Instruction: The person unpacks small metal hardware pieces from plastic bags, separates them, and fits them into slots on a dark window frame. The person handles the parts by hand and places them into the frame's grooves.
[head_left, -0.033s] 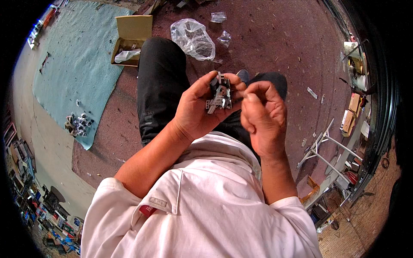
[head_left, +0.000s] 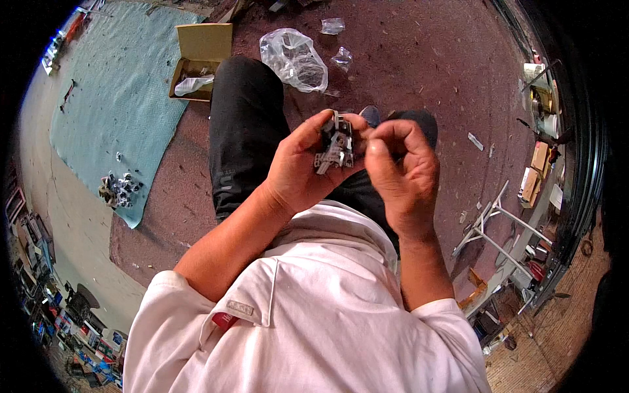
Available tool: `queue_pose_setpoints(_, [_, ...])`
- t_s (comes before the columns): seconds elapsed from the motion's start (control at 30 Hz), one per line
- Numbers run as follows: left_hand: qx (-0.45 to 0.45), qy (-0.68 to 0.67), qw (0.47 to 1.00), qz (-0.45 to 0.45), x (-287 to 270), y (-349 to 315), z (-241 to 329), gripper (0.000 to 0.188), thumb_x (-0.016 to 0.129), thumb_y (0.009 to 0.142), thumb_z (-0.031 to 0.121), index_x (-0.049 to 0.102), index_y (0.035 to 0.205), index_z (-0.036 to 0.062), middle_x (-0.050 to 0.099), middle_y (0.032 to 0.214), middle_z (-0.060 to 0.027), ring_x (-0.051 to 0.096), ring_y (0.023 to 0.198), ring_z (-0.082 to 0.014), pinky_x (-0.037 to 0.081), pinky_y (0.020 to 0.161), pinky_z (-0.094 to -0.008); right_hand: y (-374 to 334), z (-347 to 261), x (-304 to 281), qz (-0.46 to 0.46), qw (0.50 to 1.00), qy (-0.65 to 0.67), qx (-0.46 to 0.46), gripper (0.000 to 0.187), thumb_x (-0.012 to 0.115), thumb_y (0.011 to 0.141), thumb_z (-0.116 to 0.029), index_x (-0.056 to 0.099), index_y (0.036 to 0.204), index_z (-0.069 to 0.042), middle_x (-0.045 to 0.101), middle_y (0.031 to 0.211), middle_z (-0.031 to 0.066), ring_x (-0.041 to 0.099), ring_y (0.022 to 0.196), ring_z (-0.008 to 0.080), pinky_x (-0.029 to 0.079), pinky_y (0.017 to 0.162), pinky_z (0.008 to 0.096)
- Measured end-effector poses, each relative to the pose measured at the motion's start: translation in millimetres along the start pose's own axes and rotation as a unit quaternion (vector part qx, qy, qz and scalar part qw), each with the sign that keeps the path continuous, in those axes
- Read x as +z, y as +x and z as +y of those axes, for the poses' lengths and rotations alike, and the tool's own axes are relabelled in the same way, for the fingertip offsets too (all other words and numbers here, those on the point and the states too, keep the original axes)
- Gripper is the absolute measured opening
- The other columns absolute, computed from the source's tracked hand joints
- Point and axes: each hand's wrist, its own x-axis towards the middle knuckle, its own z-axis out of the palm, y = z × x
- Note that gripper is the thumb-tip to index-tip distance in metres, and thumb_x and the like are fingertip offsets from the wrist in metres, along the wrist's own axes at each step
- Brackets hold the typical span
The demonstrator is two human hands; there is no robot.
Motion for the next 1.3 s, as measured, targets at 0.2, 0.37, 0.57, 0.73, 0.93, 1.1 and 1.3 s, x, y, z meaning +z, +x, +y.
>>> queue_pose_setpoints(0.2, [-0.025,-0.016,0.999,0.015,-3.1,-5.7,-3.4,0.037,0.045,0.107,0.036,0.065,0.120,0.0082,0.070,0.111,-0.0060,0.066,0.106,-0.0194,0.053,0.094,-0.0365,18.5,-10.4,1.5,-0.065,0.923,-0.364,-0.106,0.033,0.078,0.086,-0.013,0.064,0.115,-0.004,0.067,0.083,0.0110,0.068,0.071,0.0206,0.055,0.067,0.0331])
queue_pose_setpoints(0.37, [-0.011,0.055,0.998,0.037,-5.9,-5.7,-5.6,0.030,0.049,0.106,0.031,0.065,0.124,0.0122,0.070,0.116,-0.0026,0.066,0.108,-0.0183,0.054,0.095,-0.0368,22.0,-14.5,0.4,-0.093,0.897,-0.423,-0.086,0.031,0.079,0.085,-0.016,0.064,0.108,-0.003,0.073,0.093,0.0165,0.074,0.083,0.0326,0.058,0.071,0.0404])
queue_pose_setpoints(0.57, [-0.043,0.042,0.998,0.011,-17.2,-5.4,-3.1,0.032,0.047,0.107,0.031,0.062,0.129,0.0134,0.067,0.121,0.0002,0.064,0.112,-0.0151,0.055,0.093,-0.0360,21.4,-8.5,-5.4,-0.102,0.898,-0.416,-0.102,0.029,0.080,0.084,-0.015,0.062,0.104,-0.004,0.072,0.091,0.0147,0.074,0.078,0.0301,0.058,0.067,0.0389])
queue_pose_setpoints(0.73, [-0.062,0.093,0.990,0.081,-5.8,-6.0,-4.0,0.033,0.048,0.106,0.034,0.064,0.126,0.0136,0.067,0.116,0.0005,0.062,0.106,-0.0121,0.053,0.088,-0.0333,22.2,-13.1,-8.8,-0.114,0.898,-0.421,-0.067,0.030,0.080,0.084,-0.017,0.061,0.103,-0.005,0.073,0.088,0.0135,0.074,0.076,0.0292,0.058,0.065,0.0385])
queue_pose_setpoints(0.93, [-0.037,0.186,0.978,0.087,3.3,-10.2,-5.2,0.032,0.049,0.105,0.031,0.064,0.124,0.0086,0.067,0.111,-0.0024,0.064,0.101,-0.0133,0.055,0.086,-0.0346,24.6,-15.7,-15.1,-0.133,0.894,-0.426,-0.034,0.027,0.080,0.085,-0.021,0.063,0.098,-0.005,0.072,0.082,0.0132,0.074,0.075,0.0294,0.057,0.066,0.0394])
queue_pose_setpoints(1.1, [-0.077,0.064,0.994,0.047,-9.7,-8.3,-0.6,0.033,0.049,0.105,0.029,0.063,0.123,0.0047,0.067,0.109,-0.0047,0.066,0.100,-0.0160,0.056,0.087,-0.0344,23.3,-15.8,-17.0,-0.136,0.897,-0.421,-0.021,0.024,0.080,0.085,-0.021,0.064,0.092,-0.005,0.068,0.073,0.0116,0.070,0.066,0.0256,0.054,0.061,0.0380])
queue_pose_setpoints(1.3, [-0.061,0.125,0.989,0.047,-11.1,-4.5,-3.4,0.033,0.048,0.104,0.031,0.065,0.121,0.0079,0.070,0.113,-0.0065,0.069,0.101,-0.0177,0.058,0.083,-0.0338,19.8,-9.4,-22.3,-0.135,0.931,-0.339,0.025,0.020,0.079,0.087,-0.018,0.064,0.092,-0.006,0.053,0.064,-0.0009,0.046,0.056,0.0062,0.040,0.052,0.0265])
